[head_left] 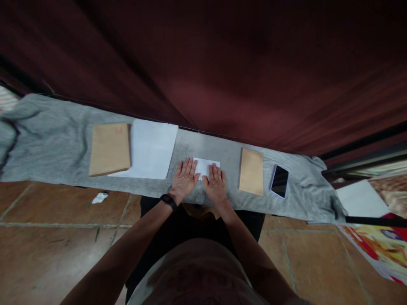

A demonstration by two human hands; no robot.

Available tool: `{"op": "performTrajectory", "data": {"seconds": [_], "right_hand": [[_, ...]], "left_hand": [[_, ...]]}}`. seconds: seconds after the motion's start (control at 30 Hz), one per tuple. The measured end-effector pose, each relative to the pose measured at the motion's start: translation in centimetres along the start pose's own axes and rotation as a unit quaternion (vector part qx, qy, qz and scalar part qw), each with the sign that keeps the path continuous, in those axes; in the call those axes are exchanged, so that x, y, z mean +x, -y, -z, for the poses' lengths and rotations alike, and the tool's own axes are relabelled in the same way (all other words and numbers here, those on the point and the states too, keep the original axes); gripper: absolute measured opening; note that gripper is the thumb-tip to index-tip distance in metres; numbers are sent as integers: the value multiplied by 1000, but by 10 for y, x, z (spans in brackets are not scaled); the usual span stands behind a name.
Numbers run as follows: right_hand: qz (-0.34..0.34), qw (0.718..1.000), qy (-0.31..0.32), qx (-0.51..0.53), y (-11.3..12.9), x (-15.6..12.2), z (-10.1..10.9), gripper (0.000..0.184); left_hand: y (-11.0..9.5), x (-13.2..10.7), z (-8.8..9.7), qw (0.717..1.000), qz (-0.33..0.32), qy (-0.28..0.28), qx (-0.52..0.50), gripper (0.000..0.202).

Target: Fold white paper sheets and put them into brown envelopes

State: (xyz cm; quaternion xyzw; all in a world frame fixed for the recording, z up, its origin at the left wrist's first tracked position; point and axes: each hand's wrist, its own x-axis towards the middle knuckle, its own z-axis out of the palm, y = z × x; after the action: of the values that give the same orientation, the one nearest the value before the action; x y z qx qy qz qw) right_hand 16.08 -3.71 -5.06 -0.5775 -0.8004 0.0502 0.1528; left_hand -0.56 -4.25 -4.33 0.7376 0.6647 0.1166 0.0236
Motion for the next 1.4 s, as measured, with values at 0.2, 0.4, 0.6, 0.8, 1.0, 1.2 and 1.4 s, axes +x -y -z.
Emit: {"op": "performTrajectory", "data": {"seconds": [0.2, 0.4, 0.6, 0.8, 1.0, 1.2, 1.4], "right_hand": [[-14, 1000, -13, -5, -11, -7, 4, 62], [-22, 1000, -16, -7, -20, -12, 9, 62], [-36, 999, -10, 4, -21, -12, 13, 59], [-8, 999, 17, 31, -6, 5, 15, 55], [6, 998, 50, 21, -7, 15, 11, 52], [-11, 999, 43, 5, -15, 11, 11, 55], [-33, 999, 36, 11, -27, 8, 14, 57]], "left_hand": [[0, -1, -1, 1000, -5, -10, -5, 64], [0, -1, -1, 1000, -2, -6, -8, 64], [0, 0, 0, 1000, 10, -9, -14, 65], [-20, 5, 3, 999, -38, -18, -33, 61], [-25, 13, -3, 997, -62, 14, -40, 60], [-7, 9, -10, 999, -13, -17, -45, 64], [14, 0, -5, 999, 14, -20, -36, 66]]}}
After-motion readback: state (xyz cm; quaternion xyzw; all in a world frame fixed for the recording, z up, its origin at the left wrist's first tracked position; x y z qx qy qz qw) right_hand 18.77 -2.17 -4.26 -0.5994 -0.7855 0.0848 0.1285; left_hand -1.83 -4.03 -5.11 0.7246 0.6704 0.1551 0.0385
